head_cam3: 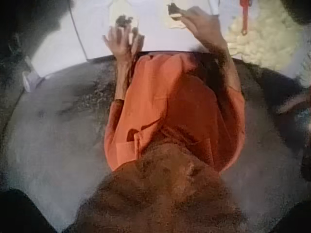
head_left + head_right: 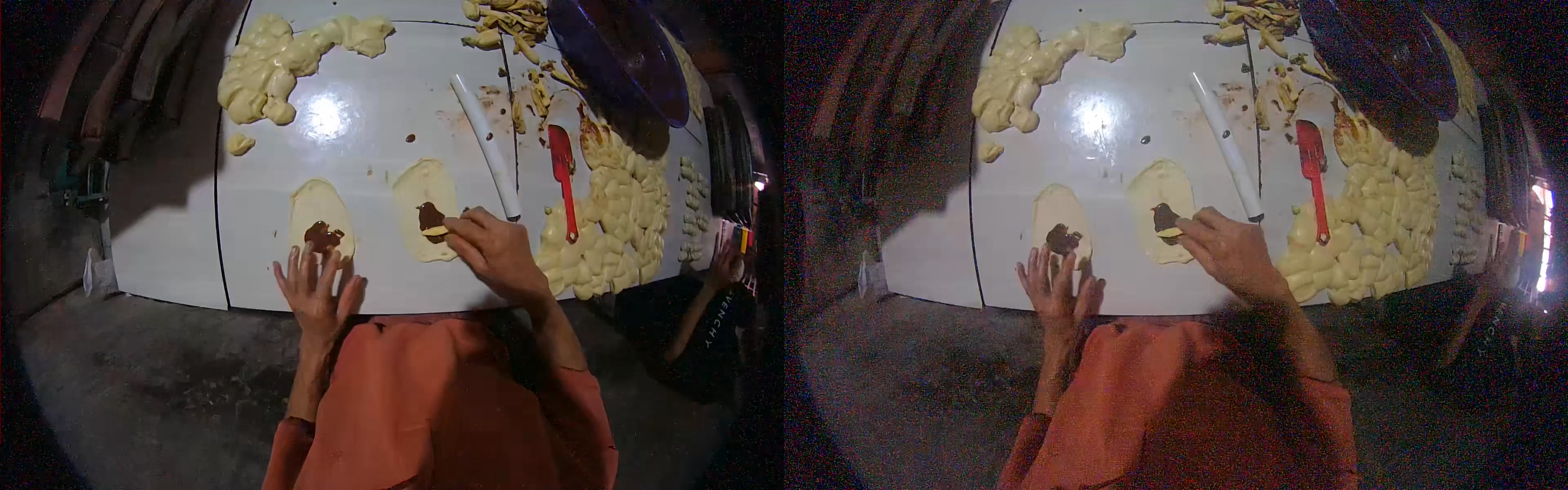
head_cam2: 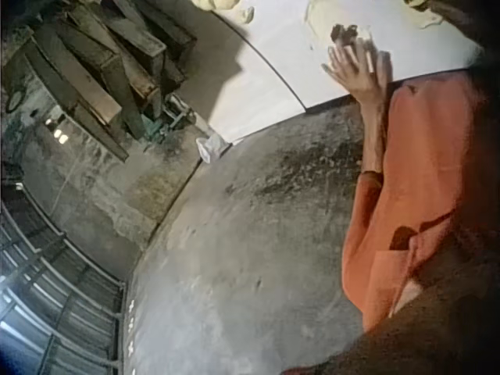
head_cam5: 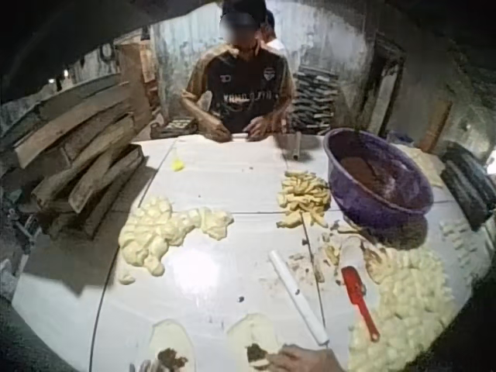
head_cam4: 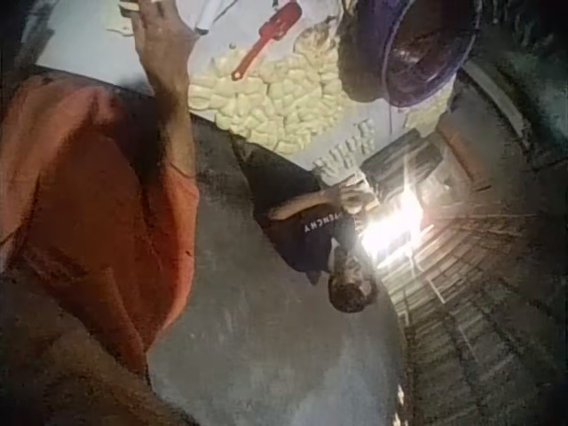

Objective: The person rolls pieces of dough with a rolling pin, applies a chocolate-like spread with a brush, and rolls the dough into cylinders before placing them onto a metal tray.

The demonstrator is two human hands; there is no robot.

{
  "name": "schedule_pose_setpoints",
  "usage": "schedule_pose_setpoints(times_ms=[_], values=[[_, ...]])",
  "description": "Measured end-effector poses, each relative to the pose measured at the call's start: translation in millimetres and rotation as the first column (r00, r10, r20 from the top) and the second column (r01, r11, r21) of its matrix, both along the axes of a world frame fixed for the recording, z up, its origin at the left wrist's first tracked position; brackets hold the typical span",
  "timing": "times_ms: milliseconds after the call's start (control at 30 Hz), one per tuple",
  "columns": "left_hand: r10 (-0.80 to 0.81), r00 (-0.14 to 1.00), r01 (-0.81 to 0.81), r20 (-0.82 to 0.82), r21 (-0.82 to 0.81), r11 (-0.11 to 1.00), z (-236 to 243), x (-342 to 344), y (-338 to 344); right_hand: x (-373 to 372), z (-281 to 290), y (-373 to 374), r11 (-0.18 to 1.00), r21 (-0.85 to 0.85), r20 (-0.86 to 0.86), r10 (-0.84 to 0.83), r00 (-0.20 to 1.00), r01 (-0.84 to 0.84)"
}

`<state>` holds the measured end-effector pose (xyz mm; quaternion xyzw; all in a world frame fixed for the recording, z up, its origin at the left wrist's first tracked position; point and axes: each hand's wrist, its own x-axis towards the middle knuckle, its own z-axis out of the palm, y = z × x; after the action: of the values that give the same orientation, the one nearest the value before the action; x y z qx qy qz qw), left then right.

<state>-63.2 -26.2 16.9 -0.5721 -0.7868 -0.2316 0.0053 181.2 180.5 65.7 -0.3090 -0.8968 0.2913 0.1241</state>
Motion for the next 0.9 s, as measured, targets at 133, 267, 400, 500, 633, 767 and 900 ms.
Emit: schedule_pose_setpoints(times_ms=[133,267,400,500,633,767,900], values=[[-0.206,0.976,0.207,0.068,-0.012,0.978,7,31,20,16,7,-4,0.995,-0.098,0.005,-0.017,1.000,0.018],[-0.331,0.941,0.329,0.064,0.034,0.944,-3,51,47,22,-4,-12,0.994,0.000,0.119,0.104,0.987,-0.105],[-0.378,0.921,0.375,0.094,0.043,0.926,1,55,66,19,-18,-11,0.991,0.053,0.017,0.123,0.992,-0.123],[-0.353,0.919,0.354,0.176,0.026,0.935,9,56,73,12,-6,-5,0.924,-0.381,-0.102,-0.085,0.991,0.040],[-0.296,0.926,0.294,0.236,0.046,0.955,7,61,80,11,-20,4,0.862,-0.492,-0.170,-0.236,0.957,0.125],[-0.192,0.944,0.180,0.268,0.070,0.981,11,47,90,-1,-22,12,0.827,-0.496,-0.181,-0.397,0.900,0.265],[-0.106,0.975,0.101,0.198,0.039,0.994,6,37,99,-1,-28,18,0.963,-0.211,-0.160,-0.204,0.966,0.168]])
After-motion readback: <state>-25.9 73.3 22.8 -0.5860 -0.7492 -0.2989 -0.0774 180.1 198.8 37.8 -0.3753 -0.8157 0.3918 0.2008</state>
